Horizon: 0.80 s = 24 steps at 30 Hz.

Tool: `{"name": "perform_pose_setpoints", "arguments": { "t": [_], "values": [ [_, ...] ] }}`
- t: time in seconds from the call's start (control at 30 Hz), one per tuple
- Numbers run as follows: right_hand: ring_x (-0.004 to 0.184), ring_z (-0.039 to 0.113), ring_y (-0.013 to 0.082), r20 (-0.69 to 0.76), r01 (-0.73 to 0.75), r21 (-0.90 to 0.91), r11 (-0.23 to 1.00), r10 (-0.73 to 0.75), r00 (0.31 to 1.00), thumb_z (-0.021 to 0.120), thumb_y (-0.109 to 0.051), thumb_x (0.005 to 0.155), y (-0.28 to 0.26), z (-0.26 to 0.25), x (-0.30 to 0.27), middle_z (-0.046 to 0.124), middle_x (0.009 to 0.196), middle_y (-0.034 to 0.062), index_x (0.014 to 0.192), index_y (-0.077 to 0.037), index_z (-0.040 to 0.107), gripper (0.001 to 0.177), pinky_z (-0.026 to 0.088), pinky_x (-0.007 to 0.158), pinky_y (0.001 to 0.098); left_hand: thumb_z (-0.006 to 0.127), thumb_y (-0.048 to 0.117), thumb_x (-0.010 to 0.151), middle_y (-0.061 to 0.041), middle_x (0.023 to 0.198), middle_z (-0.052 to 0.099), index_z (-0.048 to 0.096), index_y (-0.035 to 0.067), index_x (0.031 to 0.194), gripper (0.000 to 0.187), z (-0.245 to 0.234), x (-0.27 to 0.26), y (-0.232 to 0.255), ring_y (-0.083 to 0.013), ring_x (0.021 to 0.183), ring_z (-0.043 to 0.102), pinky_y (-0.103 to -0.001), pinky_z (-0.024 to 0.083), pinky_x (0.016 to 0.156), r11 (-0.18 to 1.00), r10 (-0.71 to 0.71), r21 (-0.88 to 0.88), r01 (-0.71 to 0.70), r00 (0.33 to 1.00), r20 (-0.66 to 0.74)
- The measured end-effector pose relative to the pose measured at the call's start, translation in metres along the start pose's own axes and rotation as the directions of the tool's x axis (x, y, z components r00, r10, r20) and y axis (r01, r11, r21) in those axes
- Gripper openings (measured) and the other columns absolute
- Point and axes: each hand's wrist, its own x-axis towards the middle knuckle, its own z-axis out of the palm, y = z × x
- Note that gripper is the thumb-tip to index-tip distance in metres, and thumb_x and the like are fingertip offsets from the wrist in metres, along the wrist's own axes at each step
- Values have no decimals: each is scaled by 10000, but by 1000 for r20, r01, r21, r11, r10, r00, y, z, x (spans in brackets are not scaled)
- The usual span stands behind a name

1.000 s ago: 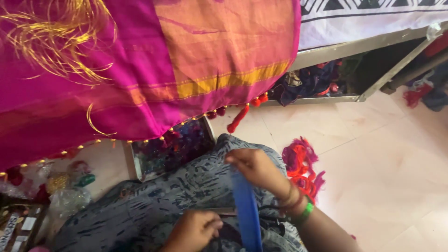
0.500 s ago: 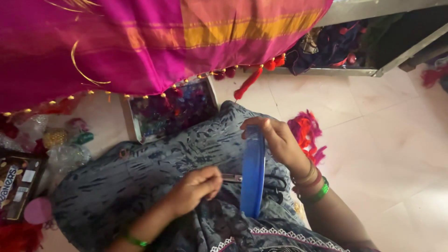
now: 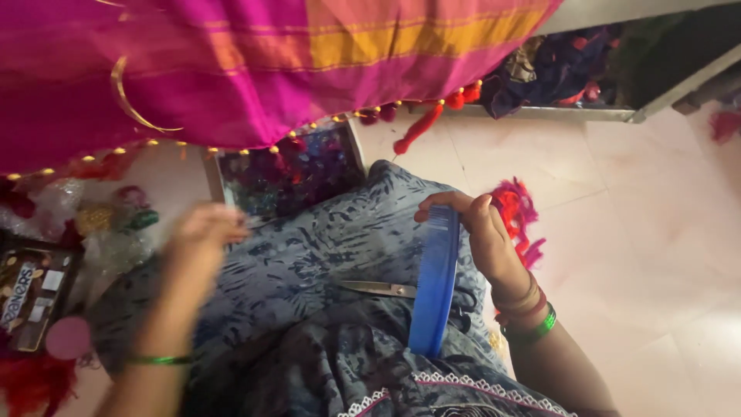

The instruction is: The recorder is crafting decorative tassels (kuchu) on the border of a pink and gold silk saree using silk threads, beads, and a comb.

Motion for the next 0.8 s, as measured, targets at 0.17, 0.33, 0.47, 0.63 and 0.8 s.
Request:
{"name": "perform_pose_setpoints", "arguments": {
  "t": [0.17, 0.33, 0.47, 0.63, 0.8],
  "values": [
    [1100, 685, 254, 2, 42, -46, 998, -42, 999, 145, -587, 1102, -7, 9, 3, 732, 1095, 154, 1174, 55, 665, 830, 501, 1037, 374, 697, 237, 957, -100, 1027, 752, 700, 4, 1108, 277, 164, -39, 13, -176, 939, 724, -315, 593, 875, 905, 116, -403, 137, 831, 544],
    [1063, 689, 238, -21, 55, -121, 991, -58, 998, 174, -561, 1113, -2, 8, -1, 728, 1095, 139, 1155, 53, 676, 794, 524, 997, 360, 800, 222, 892, -51, 957, 736, 728, 6, 1066, 287, 227, -61, 51, -127, 850, 675, -277, 564, 764, 911, 159, -386, 147, 736, 658],
    [1095, 685, 239, -24, 66, -92, 994, -69, 997, 200, -534, 1114, 5, 4, -3, 724, 1123, 146, 1166, 55, 674, 758, 516, 1008, 361, 795, 256, 875, -81, 745, 714, 726, 15, 917, 254, 210, -54, 60, -149, 656, 678, -301, 534, 625, 968, 248, -112, -226, 775, 582],
    [1170, 665, 263, 8, 121, -110, 987, -120, 993, 207, -519, 1142, 5, 12, 1, 725, 1160, 167, 1185, 63, 671, 745, 477, 1079, 379, 760, 247, 894, -113, 659, 673, 687, 12, 837, 253, 180, -57, 69, -200, 558, 655, -360, 503, 556, 932, 238, 82, -352, 769, 593],
    [1099, 698, 246, -42, 27, -102, 994, -32, 999, 201, -499, 1114, 12, 8, 6, 743, 1123, 151, 1191, 50, 674, 728, 522, 1012, 370, 716, 163, 895, -102, 833, 699, 683, 12, 889, 154, 162, -65, 75, -225, 714, 669, -358, 521, 655, 891, 371, 54, -451, 791, 486]
  ]
}}
